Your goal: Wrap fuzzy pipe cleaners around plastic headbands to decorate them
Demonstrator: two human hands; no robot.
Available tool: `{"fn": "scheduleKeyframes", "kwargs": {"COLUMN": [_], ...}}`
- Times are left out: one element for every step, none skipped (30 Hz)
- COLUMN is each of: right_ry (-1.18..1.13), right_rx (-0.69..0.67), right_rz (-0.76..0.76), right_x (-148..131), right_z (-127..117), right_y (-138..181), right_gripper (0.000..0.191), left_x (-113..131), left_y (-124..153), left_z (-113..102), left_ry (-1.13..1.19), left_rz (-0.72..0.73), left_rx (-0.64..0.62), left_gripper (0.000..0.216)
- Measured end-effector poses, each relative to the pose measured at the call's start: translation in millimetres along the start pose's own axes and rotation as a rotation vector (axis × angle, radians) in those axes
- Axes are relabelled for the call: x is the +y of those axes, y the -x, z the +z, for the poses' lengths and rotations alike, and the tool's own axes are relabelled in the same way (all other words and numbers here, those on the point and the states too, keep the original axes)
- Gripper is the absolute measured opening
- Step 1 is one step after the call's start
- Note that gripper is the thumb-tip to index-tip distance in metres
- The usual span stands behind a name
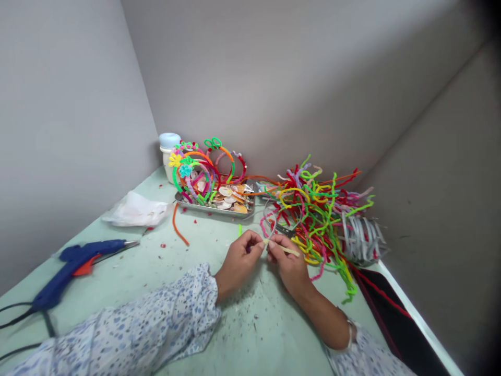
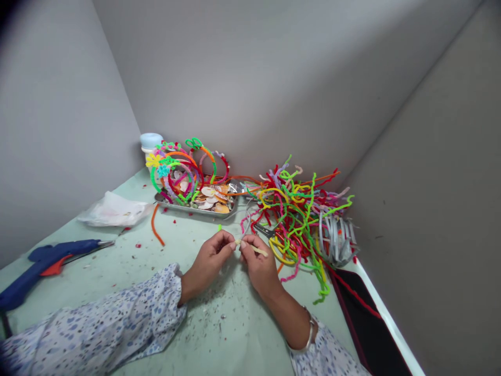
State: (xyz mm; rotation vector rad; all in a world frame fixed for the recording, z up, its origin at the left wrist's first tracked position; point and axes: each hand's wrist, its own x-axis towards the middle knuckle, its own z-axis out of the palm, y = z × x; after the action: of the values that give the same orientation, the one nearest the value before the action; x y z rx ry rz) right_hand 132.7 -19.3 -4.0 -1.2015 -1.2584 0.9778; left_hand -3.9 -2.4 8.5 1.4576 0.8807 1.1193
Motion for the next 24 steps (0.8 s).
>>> {"fn": "scheduleKeyframes", "kwargs": {"right_ry": [-0.005,-0.008,-0.010,-0.010,-0.011,-0.013,-0.017,-0.025,-0.036,-0.049,-0.060,-0.069,-0.075,-0.082,-0.092,-0.107,-0.127,-0.149,-0.170,-0.188,-0.203,-0.215,-0.225,-0.232], "right_rx": [-0.001,-0.003,-0.006,-0.009,-0.011,-0.014,-0.018,-0.023,-0.031,-0.042,-0.053,-0.061,-0.068,-0.073,-0.077,-0.081,-0.083,-0.085,-0.086,-0.087,-0.091,-0.099,-0.109,-0.117], "right_rz": [-0.001,-0.004,-0.006,-0.008,-0.009,-0.009,-0.009,-0.008,-0.007,-0.007,-0.005,-0.003,0.002,0.007,0.014,0.022,0.031,0.041,0.052,0.061,0.069,0.074,0.077,0.078], "right_x": [-0.4,-1.0,-1.6,-2.3,-2.9,-3.4,-3.7,-3.8,-3.6,-3.3,-2.7,-1.9,-0.9,0.2,1.5,2.9,4.4,6.0,7.5,8.9,10.1,10.9,11.4,11.6], "right_z": [-0.1,-0.2,-0.3,-0.4,-0.5,-0.7,-0.8,-1.0,-1.3,-1.5,-1.8,-2.0,-2.2,-2.3,-2.3,-2.2,-2.1,-1.9,-1.7,-1.6,-1.5,-1.5,-1.5,-1.6], "right_y": [-0.1,-0.2,-0.3,-0.3,-0.3,-0.4,-0.5,-0.6,-0.9,-1.3,-1.8,-2.3,-2.8,-3.4,-3.9,-4.5,-5.2,-5.8,-6.5,-7.1,-7.7,-8.2,-8.6,-8.8], "right_gripper": [0.019,0.019,0.019,0.019,0.019,0.020,0.020,0.020,0.020,0.020,0.020,0.019,0.019,0.020,0.021,0.021,0.022,0.023,0.023,0.023,0.022,0.022,0.022,0.022], "left_x": [0.2,0.4,0.5,0.5,0.5,0.6,0.6,0.7,0.8,1.1,1.4,1.7,2.2,2.7,3.2,3.7,4.1,4.4,4.7,5.0,5.4,5.7,6.2,6.6], "left_y": [0.1,0.3,0.4,0.5,0.6,0.7,0.7,0.6,0.5,0.4,0.2,0.0,-0.2,-0.2,-0.3,-0.2,-0.1,0.0,0.3,0.5,0.7,0.9,1.1,1.3], "left_z": [-0.2,-0.5,-0.8,-1.0,-1.3,-1.4,-1.5,-1.5,-1.4,-1.2,-1.1,-0.8,-0.6,-0.4,-0.3,-0.2,-0.1,0.0,0.0,0.1,0.2,0.3,0.5,0.8], "left_ry": [0.003,0.011,0.023,0.038,0.053,0.069,0.084,0.099,0.114,0.131,0.146,0.160,0.170,0.176,0.179,0.182,0.184,0.189,0.193,0.195,0.196,0.196,0.198,0.200], "left_rz": [-0.007,-0.014,-0.020,-0.026,-0.033,-0.039,-0.043,-0.045,-0.045,-0.043,-0.041,-0.040,-0.040,-0.042,-0.045,-0.047,-0.049,-0.050,-0.048,-0.045,-0.041,-0.037,-0.034,-0.033], "left_rx": [-0.007,-0.015,-0.022,-0.027,-0.034,-0.041,-0.048,-0.056,-0.063,-0.069,-0.072,-0.074,-0.075,-0.075,-0.074,-0.074,-0.073,-0.074,-0.074,-0.078,-0.081,-0.083,-0.085,-0.088], "left_gripper": [0.017,0.018,0.018,0.018,0.019,0.019,0.019,0.019,0.019,0.018,0.018,0.018,0.018,0.018,0.019,0.020,0.020,0.020,0.019,0.018,0.018,0.018,0.017,0.017]}}
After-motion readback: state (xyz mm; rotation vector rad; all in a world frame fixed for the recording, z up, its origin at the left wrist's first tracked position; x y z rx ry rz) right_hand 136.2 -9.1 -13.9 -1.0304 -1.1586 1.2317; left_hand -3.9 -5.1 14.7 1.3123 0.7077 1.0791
